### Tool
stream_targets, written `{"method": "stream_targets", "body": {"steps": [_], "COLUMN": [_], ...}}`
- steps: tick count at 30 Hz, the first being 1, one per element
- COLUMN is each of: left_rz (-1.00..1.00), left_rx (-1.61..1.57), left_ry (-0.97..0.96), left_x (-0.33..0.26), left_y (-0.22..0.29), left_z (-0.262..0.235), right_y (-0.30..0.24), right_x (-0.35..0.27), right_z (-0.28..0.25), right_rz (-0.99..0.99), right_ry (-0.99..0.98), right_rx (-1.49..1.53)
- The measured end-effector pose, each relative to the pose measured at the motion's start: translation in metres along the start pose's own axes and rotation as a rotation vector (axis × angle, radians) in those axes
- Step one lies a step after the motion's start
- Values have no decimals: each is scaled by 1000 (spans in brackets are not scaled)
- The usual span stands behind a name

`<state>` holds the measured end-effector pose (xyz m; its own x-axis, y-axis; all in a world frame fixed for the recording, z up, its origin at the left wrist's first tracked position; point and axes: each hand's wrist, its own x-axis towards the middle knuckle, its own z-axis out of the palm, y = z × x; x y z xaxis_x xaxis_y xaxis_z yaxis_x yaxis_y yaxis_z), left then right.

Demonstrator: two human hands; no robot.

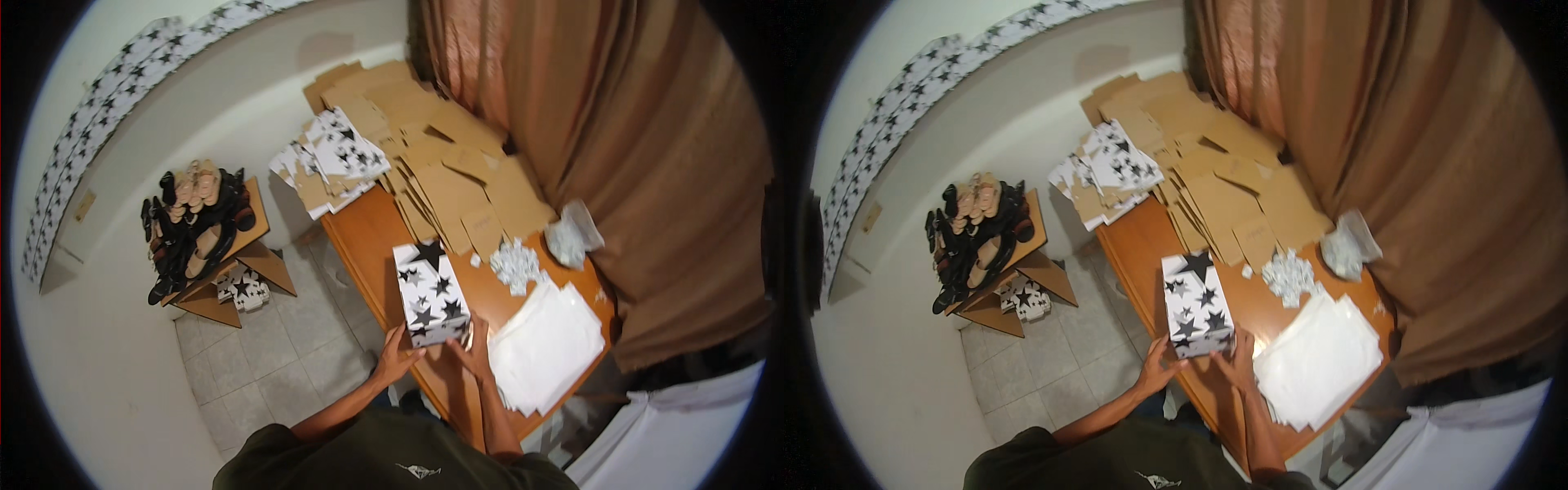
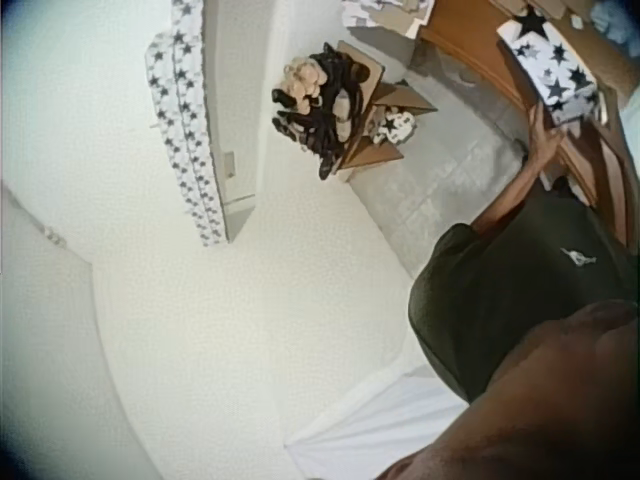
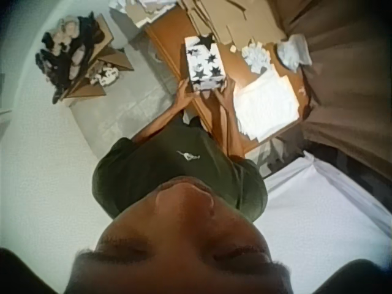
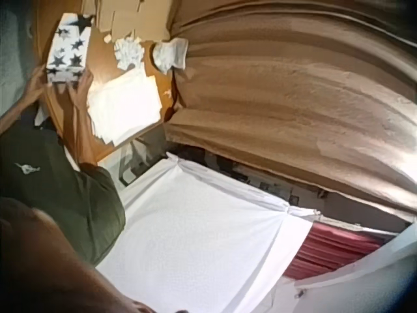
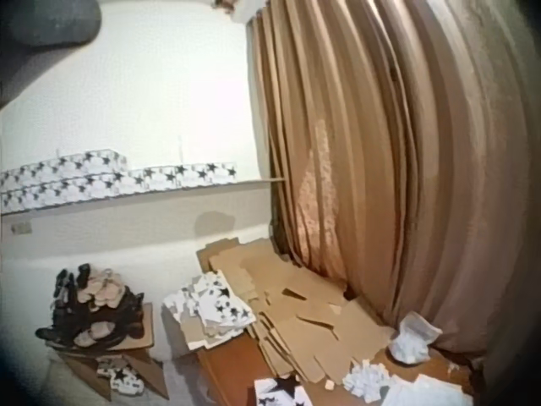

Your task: Assembling and stacking patterned shoe boxes from flat cardboard components.

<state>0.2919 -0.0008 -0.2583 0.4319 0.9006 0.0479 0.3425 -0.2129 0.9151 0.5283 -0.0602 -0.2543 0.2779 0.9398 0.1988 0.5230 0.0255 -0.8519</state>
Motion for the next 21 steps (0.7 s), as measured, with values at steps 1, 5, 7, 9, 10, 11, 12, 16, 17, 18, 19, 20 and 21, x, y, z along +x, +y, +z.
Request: {"method": "stream_targets", "body": {"steps": [1, 5, 7, 9, 10, 11, 12, 16, 17, 18, 19, 20, 21], "left_rz": [-11, 36, 26, 4, 22, 18, 15, 43, 30, 39, 63, 87, 95], "left_rx": [-24, -132, -129, -38, -34, -52, -71, -62, -38, -36, -51, -66, -66], "left_ry": [13, 128, 206, 276, 303, 322, 340, 436, 460, 476, 514, 551, 562], "left_x": [1, 6, 9, 8, 7, 8, 8, 12, 13, 15, 18, 20, 21], "left_y": [8, 9, 24, 38, 45, 49, 53, 66, 73, 72, 72, 72, 73], "left_z": [-9, -35, -48, -71, -81, -90, -100, -149, -163, -175, -187, -199, -212], "right_y": [-7, -25, -37, -62, -73, -90, -90, -151, -165, -173, -181, -190, -198], "right_x": [3, 16, 29, 42, 47, 54, 60, 91, 100, 109, 117, 125, 132], "right_z": [3, 25, 34, 44, 47, 49, 58, 73, 80, 89, 98, 107, 114], "right_rz": [-57, -88, -107, -115, -124, -166, -195, -231, -223, -241, -293, -343, -357], "right_ry": [-7, -61, -77, -106, -111, -101, -101, -176, -199, -203, -199, -194, -196], "right_rx": [7, 112, 136, 155, 159, 129, 157, 176, 166, 169, 176, 184, 184]}}
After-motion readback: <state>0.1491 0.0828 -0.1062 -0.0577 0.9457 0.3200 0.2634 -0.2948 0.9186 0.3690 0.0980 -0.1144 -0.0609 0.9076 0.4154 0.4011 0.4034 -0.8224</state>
